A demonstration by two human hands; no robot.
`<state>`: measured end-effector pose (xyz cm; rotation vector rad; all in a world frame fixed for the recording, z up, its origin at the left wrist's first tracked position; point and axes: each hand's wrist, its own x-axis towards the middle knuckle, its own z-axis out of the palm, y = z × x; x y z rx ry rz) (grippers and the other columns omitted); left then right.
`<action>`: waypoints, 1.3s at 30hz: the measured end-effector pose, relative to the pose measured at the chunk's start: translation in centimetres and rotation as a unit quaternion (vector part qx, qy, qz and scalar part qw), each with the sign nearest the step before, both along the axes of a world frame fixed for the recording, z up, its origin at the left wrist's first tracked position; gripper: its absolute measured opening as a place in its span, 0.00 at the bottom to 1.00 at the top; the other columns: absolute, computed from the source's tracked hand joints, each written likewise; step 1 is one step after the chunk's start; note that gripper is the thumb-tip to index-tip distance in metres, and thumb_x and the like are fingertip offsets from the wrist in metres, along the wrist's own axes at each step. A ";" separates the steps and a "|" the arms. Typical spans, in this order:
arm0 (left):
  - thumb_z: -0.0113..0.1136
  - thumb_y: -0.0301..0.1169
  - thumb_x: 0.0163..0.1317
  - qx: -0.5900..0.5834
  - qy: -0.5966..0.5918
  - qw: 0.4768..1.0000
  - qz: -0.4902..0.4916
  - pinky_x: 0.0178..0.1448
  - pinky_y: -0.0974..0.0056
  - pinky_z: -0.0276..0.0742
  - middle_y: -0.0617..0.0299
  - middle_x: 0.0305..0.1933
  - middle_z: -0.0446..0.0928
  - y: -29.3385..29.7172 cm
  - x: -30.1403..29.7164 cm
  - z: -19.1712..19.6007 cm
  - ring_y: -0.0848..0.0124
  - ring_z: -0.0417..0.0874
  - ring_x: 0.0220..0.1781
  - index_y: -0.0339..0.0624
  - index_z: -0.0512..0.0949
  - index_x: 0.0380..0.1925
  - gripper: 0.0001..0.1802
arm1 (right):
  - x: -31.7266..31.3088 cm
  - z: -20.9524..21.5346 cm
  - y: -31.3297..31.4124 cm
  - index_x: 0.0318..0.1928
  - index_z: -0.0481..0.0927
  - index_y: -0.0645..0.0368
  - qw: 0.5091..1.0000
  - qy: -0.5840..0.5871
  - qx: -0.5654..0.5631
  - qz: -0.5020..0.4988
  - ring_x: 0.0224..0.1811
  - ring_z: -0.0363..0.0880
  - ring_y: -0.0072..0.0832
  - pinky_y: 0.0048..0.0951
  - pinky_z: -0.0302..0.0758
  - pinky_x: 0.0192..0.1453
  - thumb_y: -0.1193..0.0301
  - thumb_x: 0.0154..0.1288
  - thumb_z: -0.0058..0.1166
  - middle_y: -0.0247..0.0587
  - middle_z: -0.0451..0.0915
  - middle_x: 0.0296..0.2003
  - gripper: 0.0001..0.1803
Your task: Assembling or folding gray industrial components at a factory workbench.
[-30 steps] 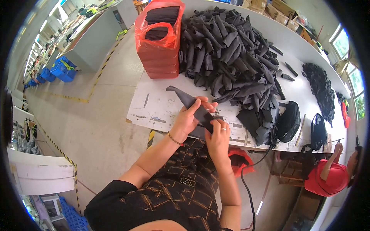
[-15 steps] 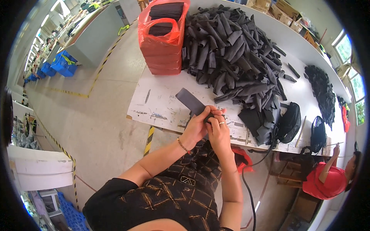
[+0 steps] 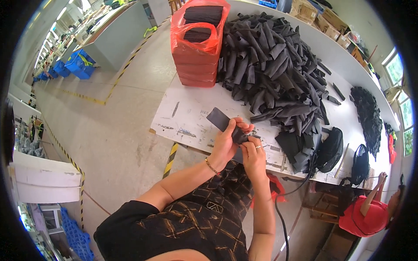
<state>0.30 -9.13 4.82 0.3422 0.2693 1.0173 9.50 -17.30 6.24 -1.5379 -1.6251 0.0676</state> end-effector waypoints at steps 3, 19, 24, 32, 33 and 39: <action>0.51 0.42 0.71 0.002 0.005 1.000 -0.017 0.61 0.58 0.72 0.59 0.38 0.81 -0.1 -0.1 -0.3 0.61 0.81 0.51 0.40 0.73 0.46 0.17 | -0.1 0.1 0.1 0.34 0.75 0.65 1.000 0.009 0.004 0.005 0.38 0.78 0.46 0.39 0.76 0.40 0.81 0.57 0.58 0.50 0.76 0.40 0.06; 0.43 0.42 0.74 0.054 0.003 0.999 -0.001 0.66 0.55 0.70 0.49 0.49 0.80 2.1 -0.3 0.6 0.59 0.78 0.58 0.35 0.72 0.49 0.20 | -2.3 -1.0 1.0 0.32 0.76 0.66 0.902 0.409 0.019 -0.136 0.35 0.70 0.19 0.19 0.68 0.41 0.72 0.64 0.59 0.34 0.75 0.39 0.09; 0.46 0.43 0.72 0.112 -0.030 0.993 0.012 0.68 0.54 0.68 0.49 0.51 0.79 3.3 -1.1 1.8 0.57 0.77 0.58 0.35 0.73 0.50 0.21 | -1.8 1.6 0.0 0.33 0.78 0.64 0.800 0.575 0.047 -0.165 0.34 0.69 0.16 0.17 0.67 0.39 0.72 0.65 0.59 0.30 0.74 0.38 0.07; 0.60 0.27 0.65 0.050 0.074 0.996 0.015 0.50 0.56 0.83 0.50 0.37 0.81 4.7 -4.1 -0.7 0.58 0.85 0.41 0.34 0.76 0.45 0.11 | -1.3 2.1 0.5 0.34 0.82 0.64 0.965 0.170 0.143 -0.140 0.31 0.74 0.28 0.24 0.71 0.37 0.82 0.52 0.65 0.39 0.76 0.30 0.08; 0.60 0.26 0.64 0.052 0.070 0.996 0.027 0.50 0.55 0.83 0.50 0.36 0.81 4.8 -4.3 -0.4 0.57 0.85 0.40 0.33 0.77 0.43 0.10 | -1.2 2.2 0.3 0.33 0.82 0.63 0.969 0.161 0.131 -0.130 0.31 0.74 0.28 0.24 0.71 0.36 0.82 0.52 0.66 0.38 0.76 0.30 0.08; 0.61 0.24 0.62 0.052 0.109 0.992 0.037 0.49 0.58 0.82 0.50 0.35 0.82 4.9 -5.2 -0.9 0.57 0.85 0.40 0.32 0.79 0.38 0.06 | -0.3 0.1 -0.4 0.36 0.84 0.63 0.957 0.266 0.025 -0.116 0.30 0.72 0.21 0.21 0.67 0.34 0.77 0.56 0.65 0.33 0.76 0.27 0.07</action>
